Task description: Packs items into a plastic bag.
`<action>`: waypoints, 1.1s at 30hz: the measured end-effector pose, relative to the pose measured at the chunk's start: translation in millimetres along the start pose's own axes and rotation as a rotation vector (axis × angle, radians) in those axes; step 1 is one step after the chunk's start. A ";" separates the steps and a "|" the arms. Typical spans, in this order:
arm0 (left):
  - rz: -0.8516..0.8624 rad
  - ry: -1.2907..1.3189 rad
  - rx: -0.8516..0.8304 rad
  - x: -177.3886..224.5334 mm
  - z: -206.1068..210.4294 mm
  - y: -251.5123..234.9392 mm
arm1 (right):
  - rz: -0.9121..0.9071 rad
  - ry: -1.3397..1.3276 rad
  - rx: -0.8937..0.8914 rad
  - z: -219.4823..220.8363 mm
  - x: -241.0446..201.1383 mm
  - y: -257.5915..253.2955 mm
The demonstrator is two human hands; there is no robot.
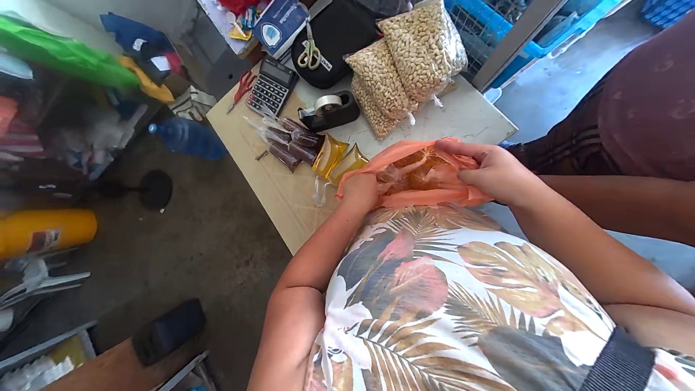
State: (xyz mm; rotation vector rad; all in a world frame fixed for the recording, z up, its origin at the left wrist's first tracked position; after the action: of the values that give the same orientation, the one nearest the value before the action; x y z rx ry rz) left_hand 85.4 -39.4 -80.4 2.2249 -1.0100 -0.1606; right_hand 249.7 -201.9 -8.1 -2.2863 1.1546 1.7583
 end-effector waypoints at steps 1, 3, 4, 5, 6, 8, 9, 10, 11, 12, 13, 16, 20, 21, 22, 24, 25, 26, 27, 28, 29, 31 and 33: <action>0.043 0.044 0.033 -7.3 2.7 2.4 | 0.000 -0.005 -0.013 2.3 0.4 -0.7; 0.157 0.156 0.133 -25.9 4.6 10.3 | -0.012 -0.002 -0.027 9.9 0.6 -1.6; 0.222 0.211 0.152 -30.1 1.5 12.0 | -0.013 0.007 -0.016 10.8 0.7 -1.0; 0.290 0.269 0.165 -31.9 -4.2 13.0 | -0.002 0.010 -0.022 9.4 -2.0 0.0; 0.361 0.344 0.206 -35.3 -10.3 13.7 | -0.006 0.006 -0.041 7.3 -4.1 -0.9; 0.427 0.513 0.403 -56.0 -13.6 11.4 | -0.058 0.002 -0.068 2.4 -1.7 -6.0; 0.398 0.564 0.521 -66.4 -12.2 5.3 | -0.078 0.006 -0.070 -0.3 -0.8 -7.5; 0.319 0.574 0.595 -75.1 -10.7 -1.9 | -0.096 0.009 -0.063 -1.8 0.7 -8.8; 0.210 0.545 0.607 -82.9 -7.7 -10.2 | -0.104 0.012 -0.059 -2.3 2.4 -9.7; 0.099 0.497 0.583 -89.1 -2.4 -20.0 | -0.107 0.010 -0.058 -2.3 2.9 -9.7; 0.011 0.439 0.548 -92.5 3.9 -30.2 | -0.113 0.006 -0.058 -2.4 2.8 -9.2; -0.138 0.234 0.443 -94.7 30.2 -61.8 | -0.090 0.006 -0.070 -4.4 0.7 -5.5; -0.110 0.062 0.421 -97.9 65.0 -81.0 | -0.027 0.015 -0.095 -8.0 -7.8 -1.1; -0.088 0.015 0.448 -97.9 69.1 -79.3 | -0.025 0.015 -0.096 -7.9 -8.5 -1.5; -0.087 -0.031 0.469 -97.9 72.9 -78.1 | -0.028 0.012 -0.095 -7.4 -8.1 -1.9; -0.122 -0.112 0.443 -93.9 71.3 -74.4 | -0.041 -0.002 -0.087 -6.4 -7.6 -2.3; -0.129 -0.123 0.427 -93.9 71.1 -76.3 | -0.037 -0.010 -0.085 -6.2 -8.0 -2.1; -0.130 -0.112 0.437 -98.5 76.7 -83.7 | -0.027 -0.016 -0.083 -5.9 -8.3 -2.1; -0.123 -0.095 0.450 -100.5 78.8 -86.7 | -0.017 -0.020 -0.082 -5.5 -8.4 -2.2; -0.113 -0.075 0.463 -101.4 78.2 -86.6 | -0.012 -0.023 -0.080 -5.0 -8.2 -2.9; -0.117 -0.048 0.447 -100.8 75.1 -84.2 | -0.010 -0.023 -0.081 -4.5 -8.5 -3.6; -0.131 0.007 0.393 -96.7 67.0 -74.9 | -0.021 -0.019 -0.089 -3.0 -7.7 -5.8; -0.161 0.127 0.327 -90.5 56.7 -60.9 | -0.032 -0.015 -0.095 -1.4 -7.2 -7.8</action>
State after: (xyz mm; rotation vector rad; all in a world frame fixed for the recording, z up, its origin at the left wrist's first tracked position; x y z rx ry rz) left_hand 39.8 22.7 -176.2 2.5779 -0.8349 0.0809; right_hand 254.7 -193.1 -4.6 -2.3257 1.0485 1.8540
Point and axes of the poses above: each hand's wrist, its own y-axis away from the middle knuckle, its own z-axis out of the palm, x = y × z, the point moved 3 cm from there along -y, towards the middle knuckle, and after that the axes turned 7 degrees about x, right-handed, at the moved point
